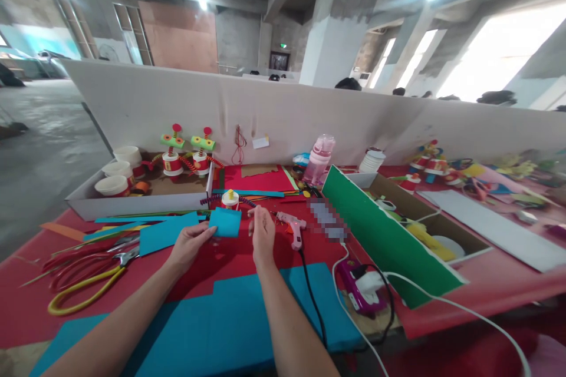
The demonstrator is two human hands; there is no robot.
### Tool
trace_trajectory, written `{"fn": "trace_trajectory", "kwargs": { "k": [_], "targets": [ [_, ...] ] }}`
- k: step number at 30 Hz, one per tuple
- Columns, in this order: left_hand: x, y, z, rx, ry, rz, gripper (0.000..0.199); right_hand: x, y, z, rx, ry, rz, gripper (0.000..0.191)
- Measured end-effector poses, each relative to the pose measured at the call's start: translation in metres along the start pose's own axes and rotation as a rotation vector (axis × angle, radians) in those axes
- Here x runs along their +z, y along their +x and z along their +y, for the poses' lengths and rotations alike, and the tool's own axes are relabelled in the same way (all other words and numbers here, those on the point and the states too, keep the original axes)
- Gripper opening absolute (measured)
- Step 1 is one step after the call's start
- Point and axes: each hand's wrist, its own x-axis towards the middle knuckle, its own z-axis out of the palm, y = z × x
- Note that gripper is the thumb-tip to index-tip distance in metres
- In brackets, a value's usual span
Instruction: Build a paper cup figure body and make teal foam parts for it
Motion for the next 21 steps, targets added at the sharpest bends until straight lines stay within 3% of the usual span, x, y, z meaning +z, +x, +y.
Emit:
{"fn": "trace_trajectory", "kwargs": {
  "k": [4, 10, 15, 19, 21],
  "targets": [
    [-0.002, 0.002, -0.005, 0.066, 0.052, -0.034, 0.034, 0.002, -0.017, -0.008, 0.137, -0.074, -0.13, 0.042],
    [0.004, -0.007, -0.003, -0.21, -0.325, -0.192, 0.046, 0.001, -0.027, -0.004, 0.091, -0.047, -0.114, 0.036],
    [0.01, -0.012, -0.001, -0.243, -0.35, -0.176, 0.04, 0.002, -0.036, 0.0, 0.104, -0.07, -0.158, 0.036],
    [0.008, -0.009, -0.007, -0.194, -0.21, -0.126, 0.036, -0.026, -0.03, -0.002, 0.084, -0.157, -0.156, 0.043],
    [0.006, -0.007, -0.011, -0.178, -0.18, -0.14, 0.037, -0.056, -0.016, -0.007, -0.029, -0.433, -0.009, 0.04]
  ]
}}
